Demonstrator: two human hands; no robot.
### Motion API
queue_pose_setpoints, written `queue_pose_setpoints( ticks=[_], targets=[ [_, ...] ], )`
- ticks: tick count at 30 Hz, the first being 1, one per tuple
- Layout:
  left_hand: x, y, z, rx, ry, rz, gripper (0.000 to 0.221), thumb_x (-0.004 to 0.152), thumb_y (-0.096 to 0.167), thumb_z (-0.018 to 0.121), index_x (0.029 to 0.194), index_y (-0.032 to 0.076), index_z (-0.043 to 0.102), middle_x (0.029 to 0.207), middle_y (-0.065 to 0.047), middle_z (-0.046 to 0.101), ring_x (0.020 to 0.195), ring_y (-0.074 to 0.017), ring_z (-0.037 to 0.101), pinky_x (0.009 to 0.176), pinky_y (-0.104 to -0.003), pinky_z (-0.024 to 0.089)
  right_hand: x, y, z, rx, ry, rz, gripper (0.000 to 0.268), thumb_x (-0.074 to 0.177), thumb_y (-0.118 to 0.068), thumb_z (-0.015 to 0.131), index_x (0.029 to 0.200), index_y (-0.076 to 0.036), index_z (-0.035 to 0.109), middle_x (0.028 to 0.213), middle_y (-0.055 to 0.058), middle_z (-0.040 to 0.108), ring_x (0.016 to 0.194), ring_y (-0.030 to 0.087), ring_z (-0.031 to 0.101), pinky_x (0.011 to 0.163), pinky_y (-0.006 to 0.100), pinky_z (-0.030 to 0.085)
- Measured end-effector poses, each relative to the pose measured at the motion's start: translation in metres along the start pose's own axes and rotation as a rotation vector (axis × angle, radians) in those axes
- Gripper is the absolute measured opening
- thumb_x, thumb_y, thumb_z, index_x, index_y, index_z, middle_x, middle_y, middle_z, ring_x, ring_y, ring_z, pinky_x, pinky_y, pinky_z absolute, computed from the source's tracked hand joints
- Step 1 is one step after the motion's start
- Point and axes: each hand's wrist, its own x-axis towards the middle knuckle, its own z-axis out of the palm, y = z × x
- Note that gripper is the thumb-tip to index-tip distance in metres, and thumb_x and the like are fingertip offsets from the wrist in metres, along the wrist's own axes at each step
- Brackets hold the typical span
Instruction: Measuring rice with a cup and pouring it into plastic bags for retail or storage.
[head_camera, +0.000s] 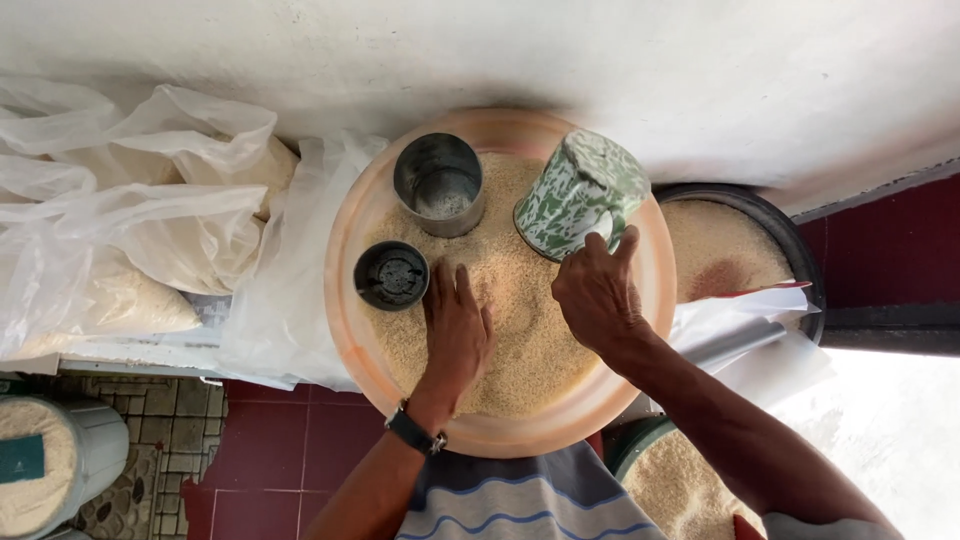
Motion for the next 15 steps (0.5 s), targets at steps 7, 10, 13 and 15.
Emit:
queue_pose_setpoints(
  ticks=[7,10,13,15],
  targets=[
    [-0.006,0.004,-0.014,-0.286,-0.132,-0.144,0.076,0.110,0.034,0.047,0.166,-0.001,0.010,0.173,-0.027,0.005,0.161,-0.0409,0.002,0.123,-0.068,0.006,-0.027,-0.044,0.044,0.372,-0.245,0.181,0.011,0.072,-0.016,0.061,0.068,-0.009,0.069,0.055,0.008,0.062,0.076,0.034,0.065,0.074,0.070,0.035],
    [-0.001,0.003,-0.022,-0.651,-0.130,-0.196,0.069,0.115,0.037,0.032,0.167,0.003,0.004,0.174,-0.025,-0.001,0.161,-0.0441,-0.003,0.123,-0.072,0.008,-0.028,-0.060,0.038,0.543,-0.228,0.213,0.017,0.073,-0.024,0.059,0.063,-0.012,0.067,0.052,0.006,0.062,0.075,0.032,0.068,0.070,0.060,0.038],
    [-0.001,0.011,-0.044,-0.799,-0.144,-0.256,0.071,0.111,0.047,0.027,0.168,0.008,0.010,0.175,-0.021,0.006,0.163,-0.0378,0.002,0.127,-0.064,0.007,-0.026,-0.070,0.015,0.708,-0.201,0.311,0.035,0.085,-0.035,0.059,0.057,-0.014,0.064,0.051,0.010,0.063,0.073,0.035,0.069,0.069,0.060,0.043],
    [-0.004,0.021,-0.074,-0.937,-0.155,-0.326,0.068,0.111,0.047,0.027,0.167,0.008,0.019,0.172,-0.024,0.015,0.161,-0.0395,0.011,0.129,-0.057,0.010,-0.029,-0.074,0.010,0.872,-0.208,0.401,0.038,0.084,-0.041,0.063,0.057,-0.015,0.064,0.055,0.012,0.062,0.070,0.040,0.067,0.058,0.056,0.041]
  ],
)
